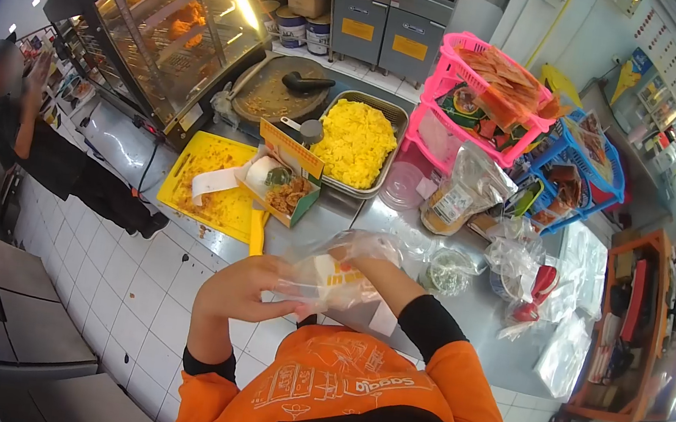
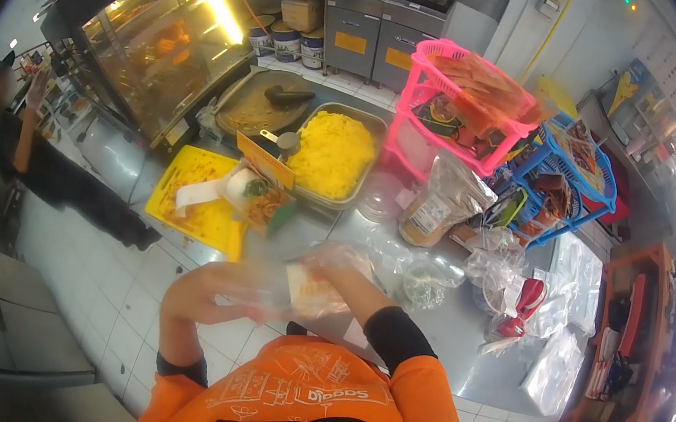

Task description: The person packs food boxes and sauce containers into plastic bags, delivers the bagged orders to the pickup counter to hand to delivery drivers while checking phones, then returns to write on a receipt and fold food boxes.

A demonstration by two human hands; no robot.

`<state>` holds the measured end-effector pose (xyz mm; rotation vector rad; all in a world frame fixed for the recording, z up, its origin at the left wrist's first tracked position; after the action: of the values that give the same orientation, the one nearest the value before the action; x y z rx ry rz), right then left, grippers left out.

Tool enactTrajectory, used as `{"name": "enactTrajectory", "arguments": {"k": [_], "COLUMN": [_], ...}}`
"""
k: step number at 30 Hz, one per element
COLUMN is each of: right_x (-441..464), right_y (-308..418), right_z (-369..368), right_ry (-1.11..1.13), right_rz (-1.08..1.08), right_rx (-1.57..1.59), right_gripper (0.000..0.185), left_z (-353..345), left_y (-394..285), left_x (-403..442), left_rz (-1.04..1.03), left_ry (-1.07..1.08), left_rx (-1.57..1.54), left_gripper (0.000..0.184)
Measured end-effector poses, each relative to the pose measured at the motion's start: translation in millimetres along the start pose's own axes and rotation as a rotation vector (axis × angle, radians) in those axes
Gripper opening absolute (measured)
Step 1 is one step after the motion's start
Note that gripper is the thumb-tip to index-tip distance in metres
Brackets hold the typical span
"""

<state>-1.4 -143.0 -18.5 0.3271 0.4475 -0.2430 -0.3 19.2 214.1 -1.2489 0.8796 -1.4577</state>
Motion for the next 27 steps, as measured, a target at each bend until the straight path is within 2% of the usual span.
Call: {"name": "enactTrajectory", "arguments": {"k": [3,5,6,7,8,10,13,15,16,17,18,19,20,21,23,24,26,27], "right_x": [-32,-87,-145,-206,-237,-272,-308,-301,-285,-271,-251,-239,-226,-209,-178,-159,-145,-147], "right_y": [11,26,27,48,38,27,35,-9,-30,-52,-53,-40,-27,-7,-7,-20,-31,-41], "right_z": [1,16,35,86,102,137,156,101,79,55,34,26,18,29,23,6,-16,-20], "right_ry": [-0.108,-0.100,0.065,0.523,0.652,0.483,-0.415,-0.862,-0.943,-1.029,-0.985,-0.971,-0.957,-0.975,-0.752,-0.493,-0.302,-0.394], "right_rz": [0.296,0.513,0.557,0.371,0.245,0.188,0.546,0.542,0.459,0.387,0.244,0.228,0.213,0.320,0.325,0.232,0.187,0.236], "right_rx": [-0.039,0.072,0.009,-0.160,-0.372,-0.394,-0.495,0.058,0.223,0.400,0.457,0.399,0.339,0.159,0.373,0.753,0.952,0.791], "right_gripper": [0.031,0.031,0.041,0.049,0.056,0.060,0.080,0.079,0.084,0.089,0.101,0.106,0.112,0.110,0.107,0.106,0.103,0.101], "left_z": [23,39,44,47,47,49,43,17,-3,-25,-44,-66,-83,-96,-110,-114,-109,-104], "left_y": [-26,-32,-33,-30,-29,-26,-18,15,40,102,132,162,171,181,197,209,217,219], "left_x": [-22,-33,-37,-39,-41,-41,-61,-103,-128,-130,-121,-114,-84,-53,-22,-12,-4,-8], "left_rz": [-0.142,-0.085,-0.051,-0.015,0.013,0.053,-0.016,-0.240,-0.352,-0.013,0.183,0.377,0.422,0.462,0.432,0.362,0.295,0.298], "left_ry": [-0.193,-0.284,-0.329,-0.355,-0.369,-0.386,-0.420,-0.771,-0.945,-0.836,-0.725,-0.597,-0.491,-0.385,-0.222,-0.171,-0.188,-0.252], "left_rx": [0.114,0.268,0.345,0.310,0.351,0.440,0.706,0.641,0.602,0.574,0.554,0.551,0.566,0.584,0.604,0.605,0.417,0.229], "left_gripper": [0.020,0.022,0.022,0.022,0.021,0.019,0.061,0.100,0.121,0.135,0.136,0.137,0.125,0.112,0.083,0.065,0.045,0.043]}}
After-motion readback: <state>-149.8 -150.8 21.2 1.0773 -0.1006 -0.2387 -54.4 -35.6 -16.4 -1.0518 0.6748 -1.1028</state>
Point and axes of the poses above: each hand's wrist, its own x-axis towards the middle knuckle, its own z-axis out of the back of the hand, y = z × x, the point moved 9 cm from there along x, towards the middle knuckle, and after that the axes turned 11 degrees about -x, right-handed, at the moved point
